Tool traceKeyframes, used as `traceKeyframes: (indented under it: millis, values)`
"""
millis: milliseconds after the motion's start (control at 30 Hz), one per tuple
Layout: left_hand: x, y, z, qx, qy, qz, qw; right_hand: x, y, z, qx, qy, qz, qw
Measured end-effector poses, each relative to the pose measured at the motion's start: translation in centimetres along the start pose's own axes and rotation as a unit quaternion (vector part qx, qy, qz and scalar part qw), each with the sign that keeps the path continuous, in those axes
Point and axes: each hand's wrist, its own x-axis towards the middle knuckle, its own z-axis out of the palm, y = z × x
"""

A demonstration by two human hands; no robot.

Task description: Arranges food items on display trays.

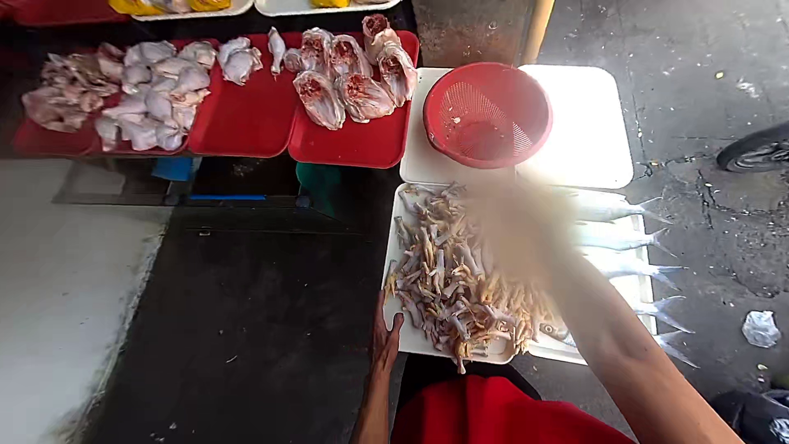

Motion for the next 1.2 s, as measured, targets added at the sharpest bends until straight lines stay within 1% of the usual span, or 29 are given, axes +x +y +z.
traceKeyframes:
  millis: [67,133,167,233,300,367,433,500,600,667,700,767,833,867,933,1000,1067,1133,1200]
  values:
    - [0.1,0.1,0.2,-0.011,0.0,-0.007,1.0,0.6,1.0,0.6,0.047,-0.016,-0.035,0.998]
    - [0.2,0.0,0.0,-0.016,-0.003,-0.002,1.0,1.6,2.3,2.1,0.094,-0.009,-0.115,0.989]
    - [0.2,-0.2,-0.1,-0.024,-0.007,0.001,1.0,1.2,1.7,2.0,0.093,-0.032,-0.141,0.985]
    - [0.4,0.0,-0.2,-0.042,-0.006,0.007,0.999,-1.4,-0.6,1.6,0.072,-0.071,-0.191,0.976]
    - [0.5,0.5,-0.3,-0.046,-0.002,0.007,0.999,-3.1,-2.3,2.1,-0.002,-0.087,-0.247,0.965]
    - [0.5,0.6,0.0,-0.048,-0.001,0.006,0.999,-4.1,-3.5,3.3,-0.106,-0.081,-0.258,0.957]
    - [0.4,0.4,0.1,-0.042,0.002,0.001,0.999,-5.7,-4.2,5.5,-0.182,-0.073,-0.218,0.956]
    - [0.4,0.1,0.2,-0.049,0.006,0.003,0.999,-7.3,-5.0,7.7,-0.257,-0.031,-0.201,0.945]
    - [0.5,-0.1,0.3,-0.042,0.007,0.004,0.999,-8.0,-5.4,10.5,-0.317,0.027,-0.214,0.924]
    - [0.5,-0.1,0.4,-0.037,0.005,0.001,0.999,-7.8,-5.5,11.0,-0.325,0.021,-0.214,0.921]
    - [0.5,-0.1,0.4,-0.037,0.003,0.0,0.999,-7.9,-5.8,10.5,-0.317,-0.001,-0.212,0.924]
    - [0.7,0.0,0.3,-0.047,0.003,0.007,0.999,-8.2,-6.8,8.0,-0.283,-0.092,-0.214,0.93]
    - [0.8,0.2,0.1,-0.054,-0.005,0.011,0.998,-7.1,-6.7,5.3,-0.215,-0.168,-0.26,0.926]
    - [0.4,0.3,-0.1,-0.049,-0.011,0.002,0.999,-5.7,-5.7,4.4,-0.161,-0.196,-0.296,0.921]
    - [-0.1,0.6,-0.4,-0.026,-0.007,-0.018,0.999,-4.5,-4.7,1.4,-0.055,-0.255,-0.333,0.906]
    - [-0.6,0.9,-0.6,0.011,0.025,-0.008,1.0,-4.5,-4.2,-2.4,-0.015,-0.258,-0.349,0.901]
    - [-2.3,1.4,-1.1,0.055,0.06,0.016,0.997,-4.9,-2.1,-5.6,-0.027,-0.226,-0.358,0.905]
    - [-4.3,2.6,-1.1,0.088,0.098,0.059,0.99,-6.3,0.9,-8.3,-0.081,-0.183,-0.362,0.911]
    - [-6.7,3.8,-0.5,0.103,0.116,0.102,0.983,-8.5,4.1,-9.7,-0.165,-0.153,-0.318,0.921]
